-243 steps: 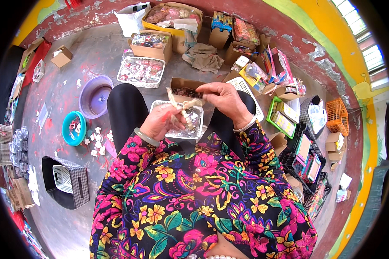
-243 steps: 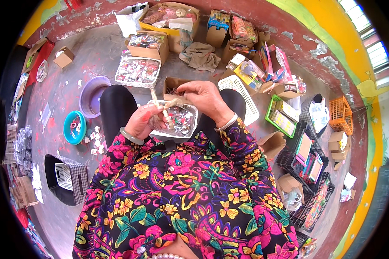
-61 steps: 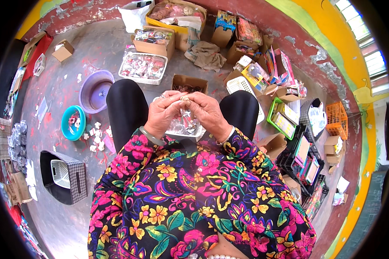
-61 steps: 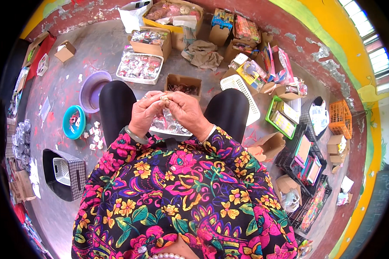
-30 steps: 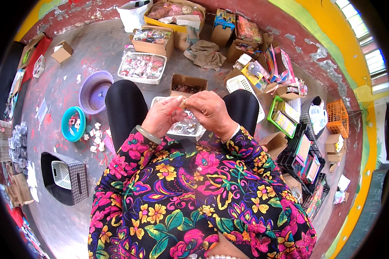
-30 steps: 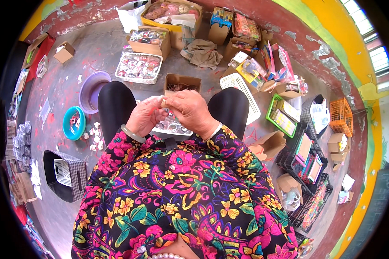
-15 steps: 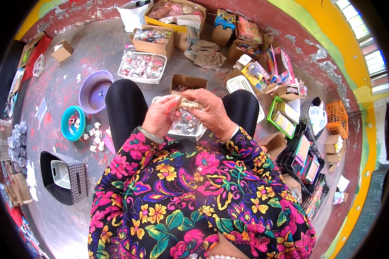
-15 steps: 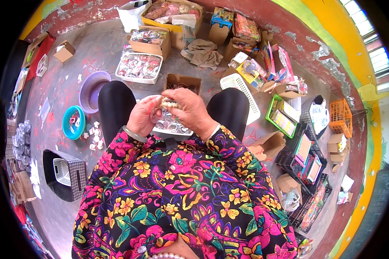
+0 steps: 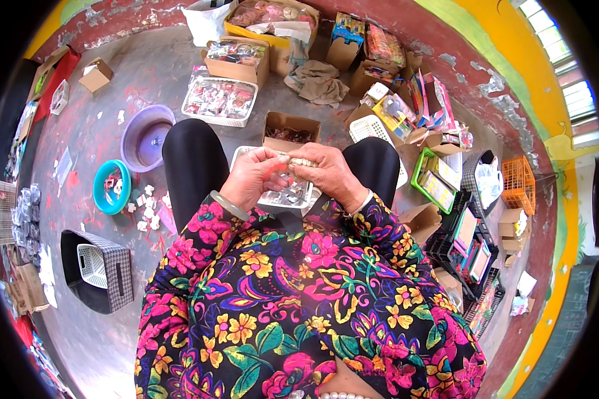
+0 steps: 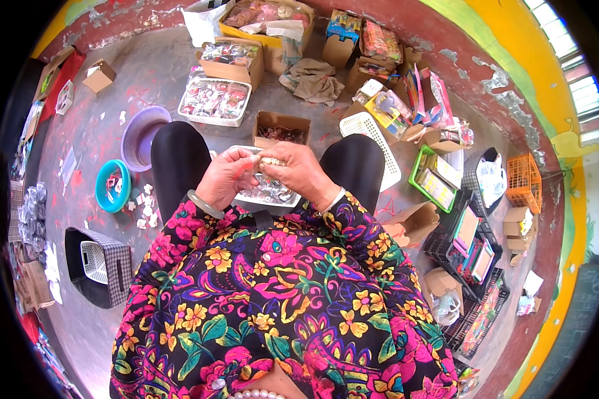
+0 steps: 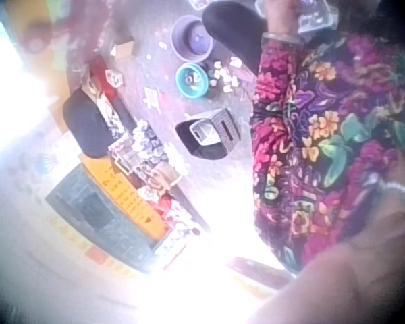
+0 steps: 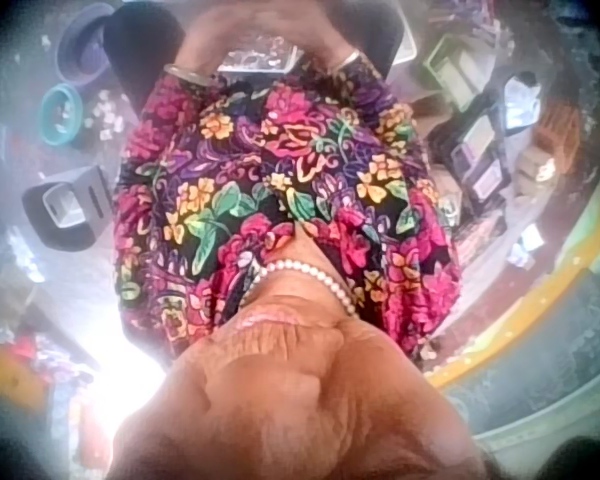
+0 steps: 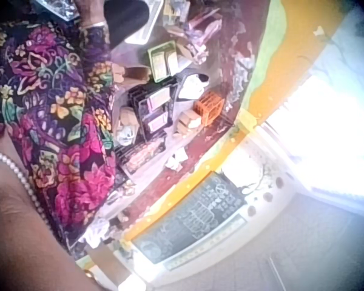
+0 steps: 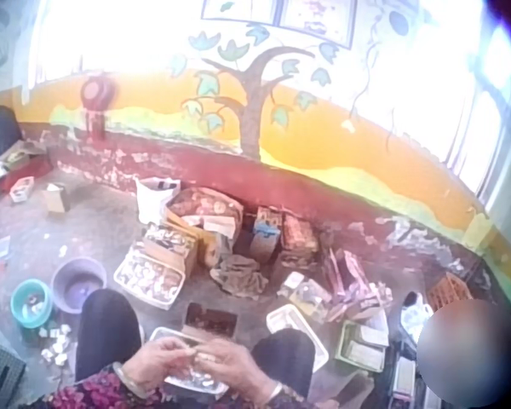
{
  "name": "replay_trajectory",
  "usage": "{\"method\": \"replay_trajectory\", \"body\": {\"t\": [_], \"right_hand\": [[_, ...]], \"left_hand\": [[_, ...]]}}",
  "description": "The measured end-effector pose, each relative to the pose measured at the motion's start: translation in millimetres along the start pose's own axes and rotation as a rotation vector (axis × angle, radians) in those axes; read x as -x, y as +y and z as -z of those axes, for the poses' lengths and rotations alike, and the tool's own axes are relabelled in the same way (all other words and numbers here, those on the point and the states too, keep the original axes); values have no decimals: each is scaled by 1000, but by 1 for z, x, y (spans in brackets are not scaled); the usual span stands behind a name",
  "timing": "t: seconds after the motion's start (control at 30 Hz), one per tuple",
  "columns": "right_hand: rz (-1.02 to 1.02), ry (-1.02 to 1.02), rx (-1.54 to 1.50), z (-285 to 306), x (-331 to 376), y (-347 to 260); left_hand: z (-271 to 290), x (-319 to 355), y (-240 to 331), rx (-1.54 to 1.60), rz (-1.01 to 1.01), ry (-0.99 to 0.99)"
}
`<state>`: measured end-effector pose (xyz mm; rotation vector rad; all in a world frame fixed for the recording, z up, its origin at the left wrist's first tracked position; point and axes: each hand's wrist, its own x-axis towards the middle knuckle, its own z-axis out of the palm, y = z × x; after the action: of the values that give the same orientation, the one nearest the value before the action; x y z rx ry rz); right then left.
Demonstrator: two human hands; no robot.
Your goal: The person sits on the floor and wraps small candies in clear plastic wrappers. They pick up a candy, place it in a wrapper, and fold the edges to seal it. The wrapped candies are placed into a white plastic basket on their lap.
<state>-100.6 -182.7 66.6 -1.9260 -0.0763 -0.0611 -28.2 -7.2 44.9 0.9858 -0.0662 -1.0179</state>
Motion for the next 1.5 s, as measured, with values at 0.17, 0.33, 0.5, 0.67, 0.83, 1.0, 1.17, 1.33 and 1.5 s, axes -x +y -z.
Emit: {"method": "replay_trajectory", "body": {"t": [0.17,0.33,0.5,0.67,0.83,1.0,1.17,1.33,1.5], "right_hand": [[-218,77,-407,4,2,4],[-245,224,-594,27,4,15],[-191,317,-580,44,8,12],[-185,275,-631,48,11,1],[-197,188,-616,45,8,-16],[-185,171,-637,44,8,-11],[23,166,-369,39,8,-22],[250,143,-58,40,5,-25],[4,175,-163,34,6,-37]], "left_hand": [[-4,3,5,138,17,-28],[10,-1,9,264,19,-52],[14,-1,9,336,26,-106],[11,-1,3,177,-7,-70],[6,2,6,16,18,-17],[1,1,6,-115,-9,35],[4,0,4,-102,-28,-31],[-8,8,12,-101,50,-28],[-6,6,9,-170,29,-24]]}}
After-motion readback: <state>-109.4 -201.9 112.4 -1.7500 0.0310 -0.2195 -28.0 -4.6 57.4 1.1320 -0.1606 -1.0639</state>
